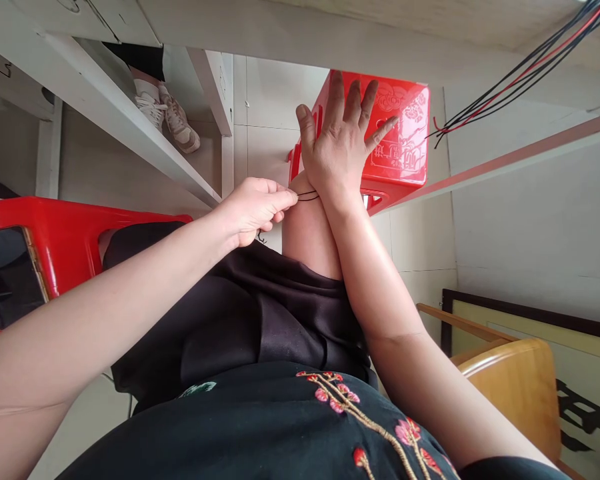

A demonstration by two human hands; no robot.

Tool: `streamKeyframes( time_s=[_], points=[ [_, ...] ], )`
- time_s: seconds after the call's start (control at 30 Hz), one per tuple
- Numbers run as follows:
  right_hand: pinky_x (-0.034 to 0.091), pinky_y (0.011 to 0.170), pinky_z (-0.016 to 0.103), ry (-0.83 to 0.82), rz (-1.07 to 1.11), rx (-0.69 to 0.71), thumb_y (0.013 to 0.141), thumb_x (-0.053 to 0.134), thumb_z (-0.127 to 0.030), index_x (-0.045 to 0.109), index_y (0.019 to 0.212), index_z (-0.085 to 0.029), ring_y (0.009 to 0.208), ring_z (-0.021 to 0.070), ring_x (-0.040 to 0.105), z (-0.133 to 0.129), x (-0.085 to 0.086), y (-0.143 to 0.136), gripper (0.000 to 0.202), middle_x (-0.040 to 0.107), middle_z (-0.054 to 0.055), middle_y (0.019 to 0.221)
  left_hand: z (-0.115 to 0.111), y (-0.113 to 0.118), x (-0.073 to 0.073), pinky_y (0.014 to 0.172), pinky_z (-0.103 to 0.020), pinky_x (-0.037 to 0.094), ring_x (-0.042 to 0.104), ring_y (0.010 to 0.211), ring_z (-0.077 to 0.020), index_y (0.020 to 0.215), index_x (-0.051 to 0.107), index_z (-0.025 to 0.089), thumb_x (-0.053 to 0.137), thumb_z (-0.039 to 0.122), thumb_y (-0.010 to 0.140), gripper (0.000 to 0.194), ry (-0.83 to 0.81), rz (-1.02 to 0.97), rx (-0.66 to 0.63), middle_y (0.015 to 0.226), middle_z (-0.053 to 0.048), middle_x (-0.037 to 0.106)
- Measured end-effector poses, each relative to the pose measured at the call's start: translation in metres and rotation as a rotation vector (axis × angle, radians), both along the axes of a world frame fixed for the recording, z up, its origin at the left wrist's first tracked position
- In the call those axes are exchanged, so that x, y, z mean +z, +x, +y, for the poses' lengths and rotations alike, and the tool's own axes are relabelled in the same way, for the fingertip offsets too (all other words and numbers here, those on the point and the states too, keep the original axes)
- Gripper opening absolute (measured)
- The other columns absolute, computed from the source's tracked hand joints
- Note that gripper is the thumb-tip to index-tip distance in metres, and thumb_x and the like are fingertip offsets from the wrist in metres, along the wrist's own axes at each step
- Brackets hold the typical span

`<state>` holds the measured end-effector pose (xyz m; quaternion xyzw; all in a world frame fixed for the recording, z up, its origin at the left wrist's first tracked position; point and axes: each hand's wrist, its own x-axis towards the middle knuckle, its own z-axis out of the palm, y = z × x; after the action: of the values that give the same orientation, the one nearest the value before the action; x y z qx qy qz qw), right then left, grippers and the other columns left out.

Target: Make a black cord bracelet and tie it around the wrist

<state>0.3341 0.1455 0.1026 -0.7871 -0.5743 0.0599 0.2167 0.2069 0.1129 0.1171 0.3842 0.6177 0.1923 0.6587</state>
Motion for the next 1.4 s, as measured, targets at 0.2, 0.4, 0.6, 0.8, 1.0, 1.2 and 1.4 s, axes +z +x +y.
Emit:
streamKeyframes(
  time_s=[0.2, 0.4, 0.6, 0.8, 1.0, 1.2, 1.4],
  points=[
    [-0.025, 0.11, 0.062, -0.009, 0.007, 0.018, 0.098, 0.036, -0.054, 0.027, 0.152, -0.014, 0.151, 0.0303, 0.005, -0.001, 0.001, 0.0, 0.068, 0.025, 0.013, 0.16, -0.001, 0.001, 0.003, 0.037, -0.019, 0.015, 0.038, 0.043, -0.0051, 0.06, 0.061, 0.013, 0.069, 0.004, 0.072, 0.017, 0.0, -0.017, 0.009, 0.05, 0.001, 0.047],
    [-0.006, 0.114, 0.069, -0.106, -0.176, -0.011, 0.1, 0.028, -0.056, 0.023, 0.154, -0.016, 0.151, 0.0319, 0.008, 0.002, 0.005, 0.0, 0.067, 0.025, 0.01, 0.161, 0.002, 0.002, 0.004, 0.034, -0.017, 0.016, 0.038, 0.042, -0.0049, 0.06, 0.059, 0.013, 0.067, 0.004, 0.073, 0.018, -0.001, -0.011, -0.013, 0.05, 0.001, 0.046],
    [-0.006, 0.115, 0.066, -0.172, -0.212, -0.036, 0.1, 0.026, -0.057, 0.025, 0.153, -0.021, 0.152, 0.0297, 0.006, 0.01, 0.007, 0.001, 0.063, 0.026, 0.008, 0.16, 0.004, 0.005, 0.004, 0.033, -0.016, 0.015, 0.037, 0.042, -0.0037, 0.062, 0.059, 0.014, 0.067, 0.005, 0.074, 0.016, -0.023, -0.033, -0.027, 0.054, 0.002, 0.046],
    [-0.006, 0.114, 0.067, -0.172, -0.198, -0.04, 0.101, 0.027, -0.056, 0.025, 0.153, -0.02, 0.152, 0.03, 0.007, 0.014, 0.004, 0.002, 0.063, 0.026, 0.008, 0.161, 0.006, 0.005, 0.003, 0.034, -0.016, 0.014, 0.035, 0.042, -0.0032, 0.064, 0.06, 0.013, 0.067, 0.006, 0.074, 0.014, -0.024, -0.025, -0.019, 0.054, 0.003, 0.046],
    [-0.006, 0.114, 0.067, -0.203, -0.191, -0.036, 0.101, 0.026, -0.056, 0.017, 0.155, -0.019, 0.152, 0.0292, 0.004, 0.017, 0.003, 0.002, 0.066, 0.019, 0.008, 0.163, 0.009, 0.005, 0.003, 0.034, -0.016, 0.015, 0.036, 0.043, -0.0037, 0.065, 0.06, 0.013, 0.066, 0.006, 0.075, 0.014, -0.033, -0.029, -0.015, 0.054, 0.003, 0.046],
    [-0.006, 0.115, 0.066, -0.198, -0.196, -0.037, 0.101, 0.025, -0.056, 0.019, 0.155, -0.02, 0.152, 0.0282, 0.006, 0.018, 0.004, 0.002, 0.066, 0.022, 0.006, 0.162, 0.01, 0.004, 0.006, 0.034, -0.016, 0.016, 0.036, 0.043, -0.0036, 0.066, 0.062, 0.012, 0.066, 0.006, 0.075, 0.012, -0.046, -0.028, -0.015, 0.056, 0.002, 0.047],
    [-0.006, 0.115, 0.066, -0.191, -0.181, -0.033, 0.101, 0.026, -0.055, 0.02, 0.154, -0.019, 0.152, 0.0284, 0.006, 0.018, 0.004, 0.002, 0.065, 0.025, 0.006, 0.161, 0.01, 0.003, 0.005, 0.033, -0.016, 0.016, 0.037, 0.042, -0.0029, 0.066, 0.062, 0.012, 0.068, 0.006, 0.073, 0.011, -0.05, -0.03, 0.008, 0.057, 0.002, 0.048]
  ],
)
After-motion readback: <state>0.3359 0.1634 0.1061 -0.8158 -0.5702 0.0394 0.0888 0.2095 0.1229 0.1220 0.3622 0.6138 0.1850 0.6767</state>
